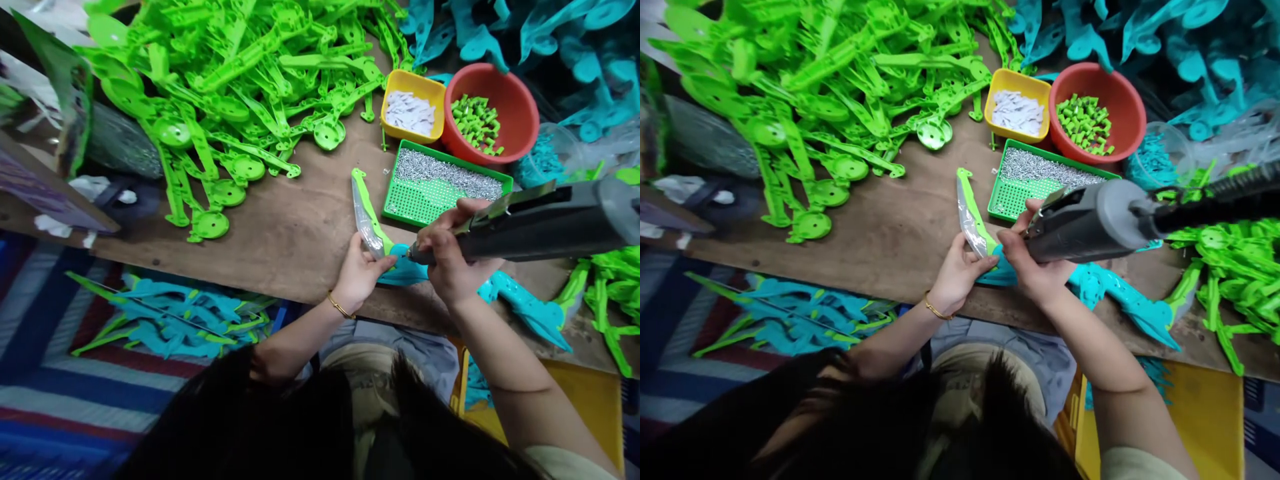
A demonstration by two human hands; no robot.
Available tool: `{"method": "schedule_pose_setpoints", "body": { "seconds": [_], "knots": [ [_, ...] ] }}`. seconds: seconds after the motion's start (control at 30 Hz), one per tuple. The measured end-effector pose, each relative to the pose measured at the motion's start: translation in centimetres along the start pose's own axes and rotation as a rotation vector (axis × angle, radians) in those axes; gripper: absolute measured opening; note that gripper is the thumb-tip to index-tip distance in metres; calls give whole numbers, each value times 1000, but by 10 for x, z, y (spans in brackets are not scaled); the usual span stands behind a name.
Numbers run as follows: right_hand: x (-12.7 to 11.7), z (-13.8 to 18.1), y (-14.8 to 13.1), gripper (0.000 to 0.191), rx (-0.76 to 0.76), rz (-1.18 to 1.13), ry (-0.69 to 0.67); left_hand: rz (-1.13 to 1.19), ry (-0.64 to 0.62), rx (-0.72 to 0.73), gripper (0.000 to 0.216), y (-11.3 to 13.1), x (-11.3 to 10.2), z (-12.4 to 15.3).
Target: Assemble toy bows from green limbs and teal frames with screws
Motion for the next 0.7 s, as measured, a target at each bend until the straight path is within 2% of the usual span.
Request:
{"method": "schedule_pose_setpoints", "body": {
  "seconds": [0.1,0.2,0.27,0.37,0.4,0.47,0.6,0.7],
  "knots": [
    [2,4,-2,37,-15,22,0,12,8,12,64,2,0,0],
    [7,-4,-7,36,41,39,22,7,12,5,65,1,-1,0],
    [-1,-23,-12,29,15,59,137,-11,14,-12,66,-1,-1,0],
    [-30,-57,-16,20,-224,117,398,-41,22,-26,68,-3,-3,-1],
    [-39,-67,-12,21,-283,142,434,-50,23,-28,68,-3,-4,-1],
    [-55,-84,7,22,-293,217,446,-62,20,-34,68,-3,-4,-2],
    [-78,-90,44,25,-197,298,420,-48,11,-39,69,-2,-4,-3],
    [-80,-86,56,26,-125,302,369,-45,8,-31,69,-2,-4,-3]
  ]
}}
Point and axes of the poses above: each hand's wrist, its own z-axis away from the middle knuckle, its own x-axis out of the palm, y = z × x, the point moved 7 cm from there along -z, towards the middle knuckle, and after that the axes turned 15 degrees about -z, right-handed, at the moved point
